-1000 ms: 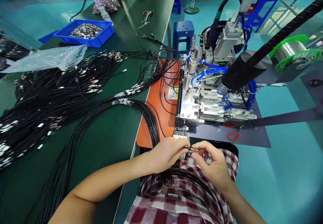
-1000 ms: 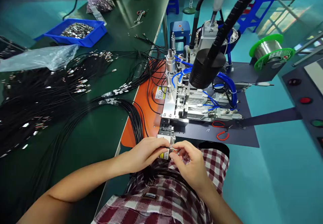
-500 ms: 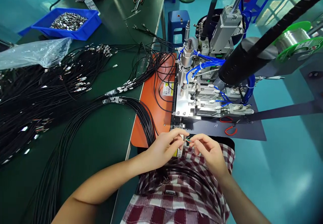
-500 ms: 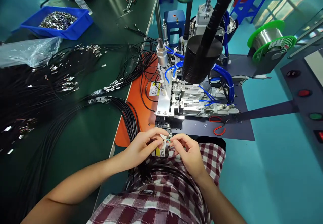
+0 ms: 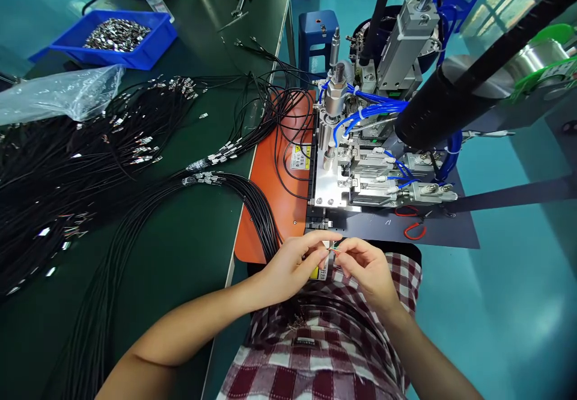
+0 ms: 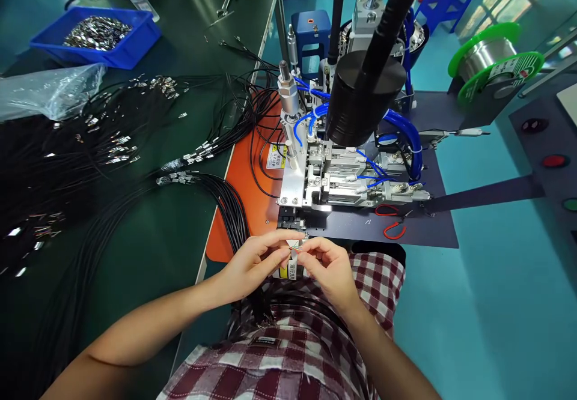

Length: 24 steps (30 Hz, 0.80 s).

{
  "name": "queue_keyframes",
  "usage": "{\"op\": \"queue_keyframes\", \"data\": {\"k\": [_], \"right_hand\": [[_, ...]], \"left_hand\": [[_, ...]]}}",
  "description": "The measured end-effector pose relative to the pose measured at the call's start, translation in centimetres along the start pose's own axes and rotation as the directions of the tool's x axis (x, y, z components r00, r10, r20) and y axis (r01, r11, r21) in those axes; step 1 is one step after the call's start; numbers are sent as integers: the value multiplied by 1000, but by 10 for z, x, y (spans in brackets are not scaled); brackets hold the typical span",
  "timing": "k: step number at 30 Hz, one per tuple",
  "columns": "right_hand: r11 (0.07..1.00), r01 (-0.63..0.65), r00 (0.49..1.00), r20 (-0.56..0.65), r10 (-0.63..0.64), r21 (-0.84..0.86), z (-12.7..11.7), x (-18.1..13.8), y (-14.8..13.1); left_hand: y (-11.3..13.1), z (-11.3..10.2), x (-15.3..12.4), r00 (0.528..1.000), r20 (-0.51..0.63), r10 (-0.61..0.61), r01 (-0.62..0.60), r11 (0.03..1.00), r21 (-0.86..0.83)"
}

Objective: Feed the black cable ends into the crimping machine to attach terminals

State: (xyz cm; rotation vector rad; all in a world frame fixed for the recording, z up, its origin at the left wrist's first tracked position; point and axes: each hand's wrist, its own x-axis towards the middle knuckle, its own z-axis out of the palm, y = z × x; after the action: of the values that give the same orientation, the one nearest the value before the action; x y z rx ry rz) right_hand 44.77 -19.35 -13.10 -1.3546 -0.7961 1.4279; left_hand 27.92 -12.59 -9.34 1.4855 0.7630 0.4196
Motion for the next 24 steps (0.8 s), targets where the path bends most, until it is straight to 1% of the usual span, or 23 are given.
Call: {"op": "queue_keyframes", "data": {"k": [4, 7, 10, 12, 17, 20, 24], "right_hand": [[998, 64, 997, -47, -65, -26, 10, -2, 4], [993, 109, 991, -77, -112, -52, 17, -3, 9], [987, 132, 985, -103, -141, -87, 19, -2, 13], [985, 140, 982, -116, -151, -102, 19, -2, 13], [975, 167, 979, -94, -182, -145, 19, -2, 10], [977, 155, 983, -74, -167, -148, 20, -1, 9], [976, 142, 982, -100, -160, -166, 23, 2, 8]], "left_hand": [[-3, 1, 1, 999, 10, -48, 49, 988, -146], [-6, 2, 2, 995, 17, -100, 101, 952, -291], [-6, 3, 6, 990, -39, -139, 112, 913, -392], [-5, 3, 9, 984, -72, -163, 118, 899, -422], [-3, 3, 11, 980, -58, -193, 151, 894, -422], [-6, 5, 12, 973, -90, -212, 147, 873, -465], [-9, 7, 15, 963, -120, -242, 154, 855, -496]]}}
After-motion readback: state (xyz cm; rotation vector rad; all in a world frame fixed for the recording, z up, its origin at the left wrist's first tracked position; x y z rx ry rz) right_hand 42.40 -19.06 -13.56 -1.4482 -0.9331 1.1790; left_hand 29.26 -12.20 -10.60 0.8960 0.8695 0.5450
